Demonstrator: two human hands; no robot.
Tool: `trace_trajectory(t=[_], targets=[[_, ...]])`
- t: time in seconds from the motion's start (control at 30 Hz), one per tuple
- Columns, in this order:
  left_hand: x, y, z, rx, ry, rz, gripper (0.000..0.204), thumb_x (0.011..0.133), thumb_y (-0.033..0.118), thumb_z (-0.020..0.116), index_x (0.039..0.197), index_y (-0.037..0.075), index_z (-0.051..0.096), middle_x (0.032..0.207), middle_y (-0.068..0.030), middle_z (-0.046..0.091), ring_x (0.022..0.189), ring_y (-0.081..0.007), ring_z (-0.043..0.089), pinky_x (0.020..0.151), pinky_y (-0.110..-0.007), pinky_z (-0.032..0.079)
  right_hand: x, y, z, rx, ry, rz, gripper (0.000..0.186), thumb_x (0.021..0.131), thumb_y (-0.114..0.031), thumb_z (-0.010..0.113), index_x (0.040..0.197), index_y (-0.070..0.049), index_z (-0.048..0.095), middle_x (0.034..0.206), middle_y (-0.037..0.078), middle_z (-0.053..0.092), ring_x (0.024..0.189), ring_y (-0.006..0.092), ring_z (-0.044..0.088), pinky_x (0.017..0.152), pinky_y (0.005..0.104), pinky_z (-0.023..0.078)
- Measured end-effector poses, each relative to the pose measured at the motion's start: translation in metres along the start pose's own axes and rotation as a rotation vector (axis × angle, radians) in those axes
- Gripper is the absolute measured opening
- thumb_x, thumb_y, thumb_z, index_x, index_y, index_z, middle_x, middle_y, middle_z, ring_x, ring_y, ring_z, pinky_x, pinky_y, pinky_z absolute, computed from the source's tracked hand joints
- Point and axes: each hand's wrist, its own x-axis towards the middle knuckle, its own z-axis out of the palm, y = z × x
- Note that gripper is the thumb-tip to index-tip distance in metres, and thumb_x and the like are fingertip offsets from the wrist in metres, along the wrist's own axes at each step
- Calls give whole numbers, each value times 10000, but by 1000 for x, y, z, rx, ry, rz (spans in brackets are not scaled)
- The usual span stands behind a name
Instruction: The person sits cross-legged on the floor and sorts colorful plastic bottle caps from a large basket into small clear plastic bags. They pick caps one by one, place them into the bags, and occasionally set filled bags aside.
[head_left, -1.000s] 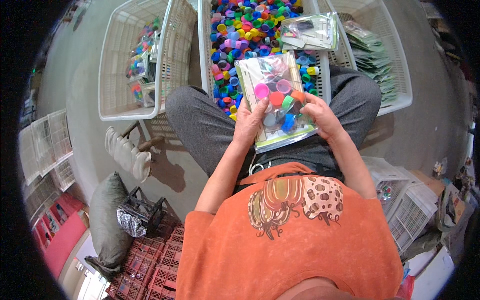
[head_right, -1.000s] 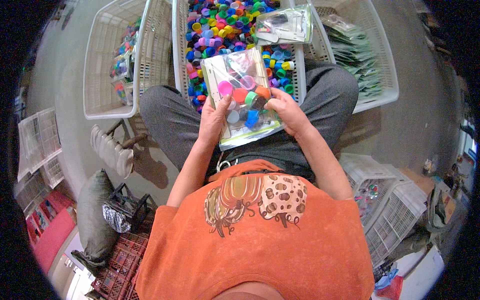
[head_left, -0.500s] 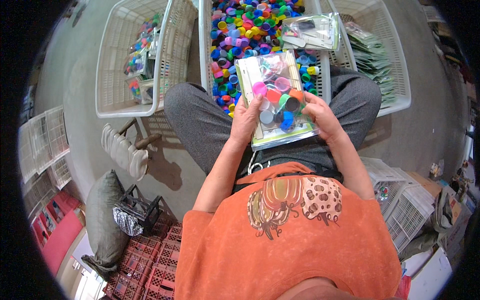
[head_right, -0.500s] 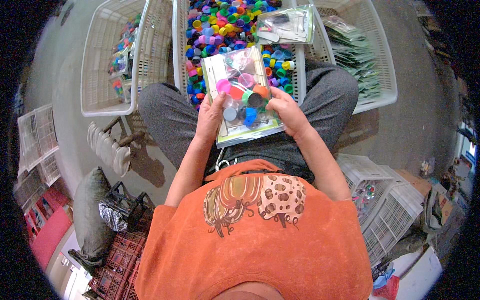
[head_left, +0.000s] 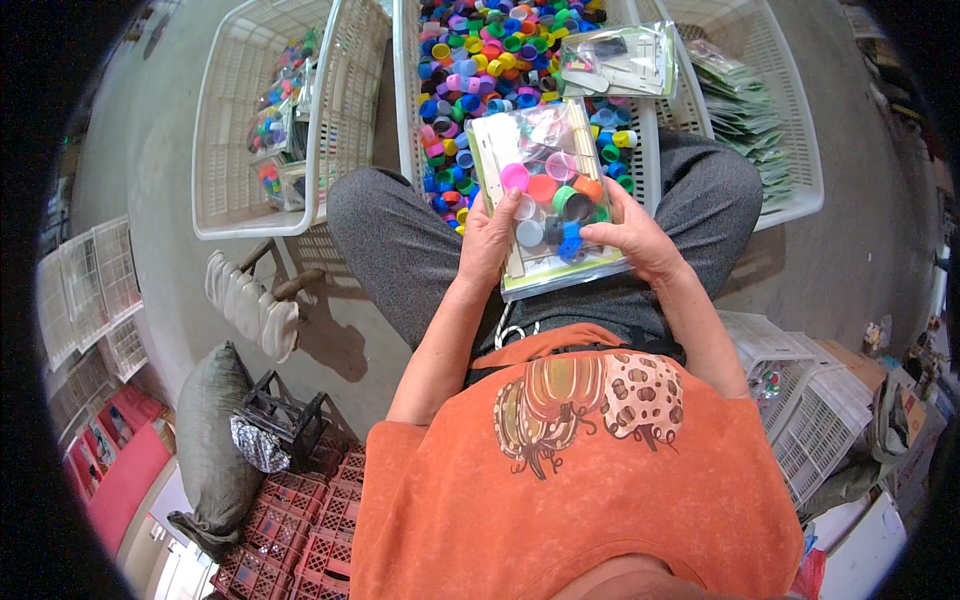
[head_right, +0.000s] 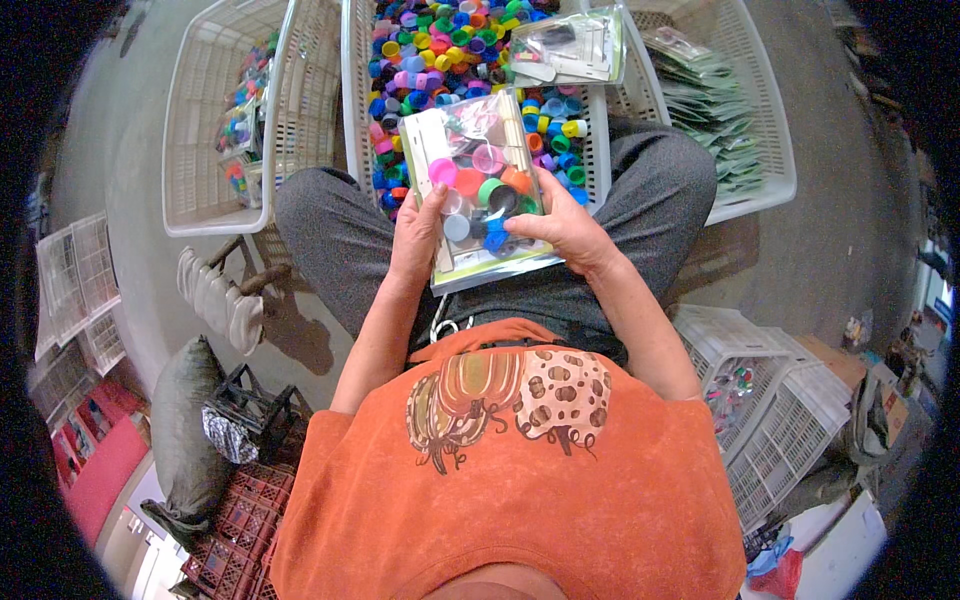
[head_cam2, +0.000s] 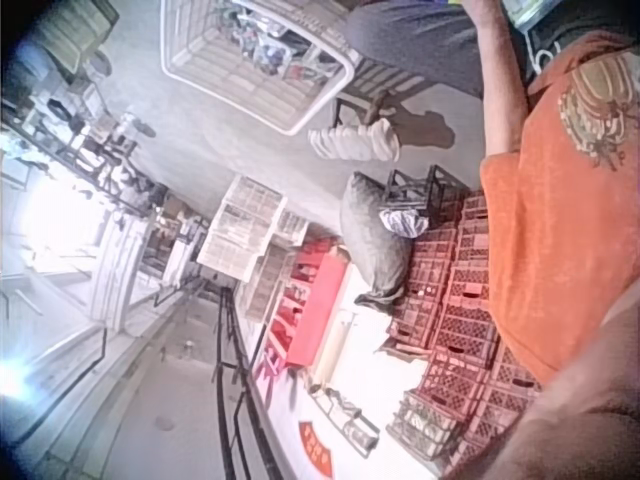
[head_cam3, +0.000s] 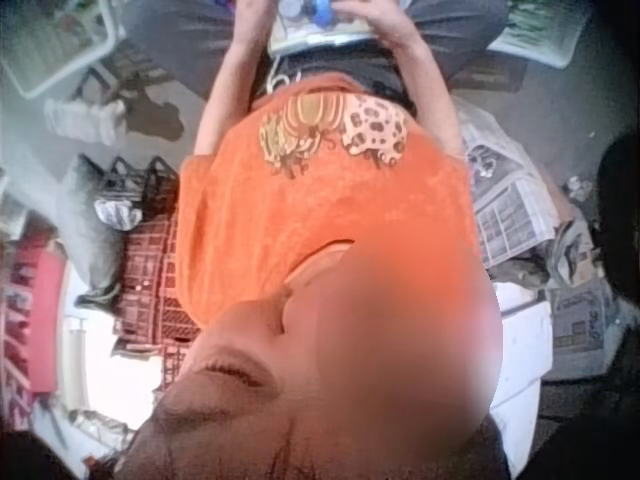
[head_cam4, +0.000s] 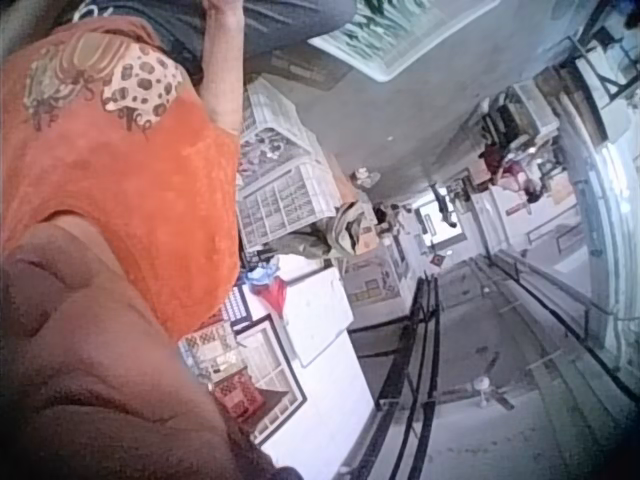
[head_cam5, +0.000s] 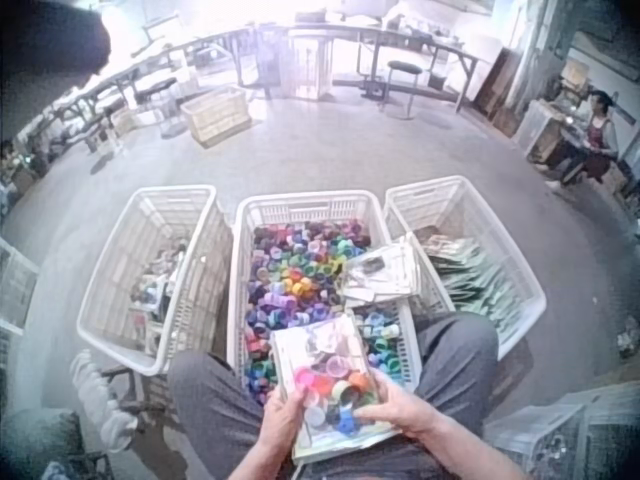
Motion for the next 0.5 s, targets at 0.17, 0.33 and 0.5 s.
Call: trace_trajectory(t=[0.17, 0.33, 0.5], targets=[[-1, 1, -1, 12, -21, 11, 332, 995, 202, 582, 1267, 22, 518, 1147, -76, 644, 985, -147, 640, 854, -300, 530, 0, 2, 2, -61, 3, -20, 826, 762, -97, 793, 1449, -27, 340, 1316, 82, 542, 1191, 177, 543, 1027, 325, 427], [-3, 3, 2, -12, -11, 47, 344, 980, 203, 615, 1263, 33, 519, 1134, -60, 644, 978, -121, 628, 840, -282, 523, 0, 0, 6, -101, 19, -38, 827, 758, -138, 816, 1437, -27, 357, 1307, 73, 543, 1185, 175, 536, 1027, 321, 420], [-6, 4, 1, 83, -35, 66, 344, 979, 204, 618, 1264, 37, 521, 1127, -45, 643, 982, -104, 617, 836, -263, 514, 1, -1, 7, -141, 43, -38, 833, 771, -211, 823, 1435, -18, 356, 1310, 80, 538, 1194, 178, 526, 1033, 325, 413]])
